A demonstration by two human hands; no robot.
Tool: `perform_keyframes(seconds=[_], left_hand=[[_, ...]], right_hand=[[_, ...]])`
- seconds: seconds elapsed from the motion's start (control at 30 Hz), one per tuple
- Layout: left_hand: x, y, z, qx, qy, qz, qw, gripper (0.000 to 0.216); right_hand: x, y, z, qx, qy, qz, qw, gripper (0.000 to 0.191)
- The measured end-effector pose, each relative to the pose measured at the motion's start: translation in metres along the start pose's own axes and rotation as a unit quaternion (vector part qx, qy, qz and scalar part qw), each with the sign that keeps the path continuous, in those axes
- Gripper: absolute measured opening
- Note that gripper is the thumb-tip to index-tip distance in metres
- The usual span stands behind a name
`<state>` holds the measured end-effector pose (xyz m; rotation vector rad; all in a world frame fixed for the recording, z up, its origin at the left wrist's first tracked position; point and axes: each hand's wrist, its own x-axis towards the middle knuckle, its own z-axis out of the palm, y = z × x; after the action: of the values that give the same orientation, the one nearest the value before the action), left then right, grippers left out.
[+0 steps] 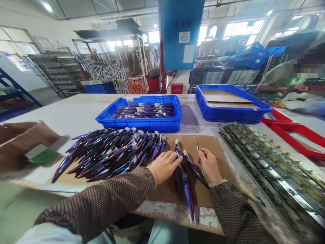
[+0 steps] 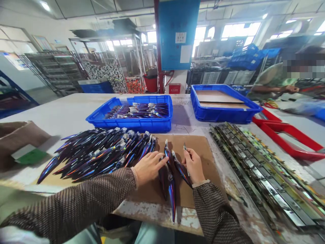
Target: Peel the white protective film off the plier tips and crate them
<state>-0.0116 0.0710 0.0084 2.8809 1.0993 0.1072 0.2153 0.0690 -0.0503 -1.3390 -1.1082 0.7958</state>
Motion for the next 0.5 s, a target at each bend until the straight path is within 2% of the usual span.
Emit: perform_keyframes(seconds=[0.07,0.1,0.23,0.37,0.5], left_hand=[[-0.01,0.015,0.007,-0.038,0.0,-0.108,0.993,0.042],[-0.013,0.023,0.011,-0.046,0.001,-0.142,0.989,0.044],[-0.019,0.042,0.026,-0.077,0.01,-0.215,0.973,0.049],[-0.021,0.038,0.032,-0.107,0.012,-0.272,0.956,0.05],[-0.017,0.027,0.031,-0.132,0.001,-0.306,0.943,0.068]], right_hand=[[0.0,0.003,0.002,-0.016,-0.01,-0.007,1.0,0.034],[-0.001,0.004,0.003,-0.024,-0.016,-0.009,1.0,0.034],[-0.001,0.009,0.003,-0.047,-0.035,-0.018,0.998,0.033],[-0.001,0.011,-0.001,-0.056,-0.031,-0.019,0.998,0.032],[-0.002,0.008,-0.002,-0.059,-0.023,-0.019,0.998,0.031]])
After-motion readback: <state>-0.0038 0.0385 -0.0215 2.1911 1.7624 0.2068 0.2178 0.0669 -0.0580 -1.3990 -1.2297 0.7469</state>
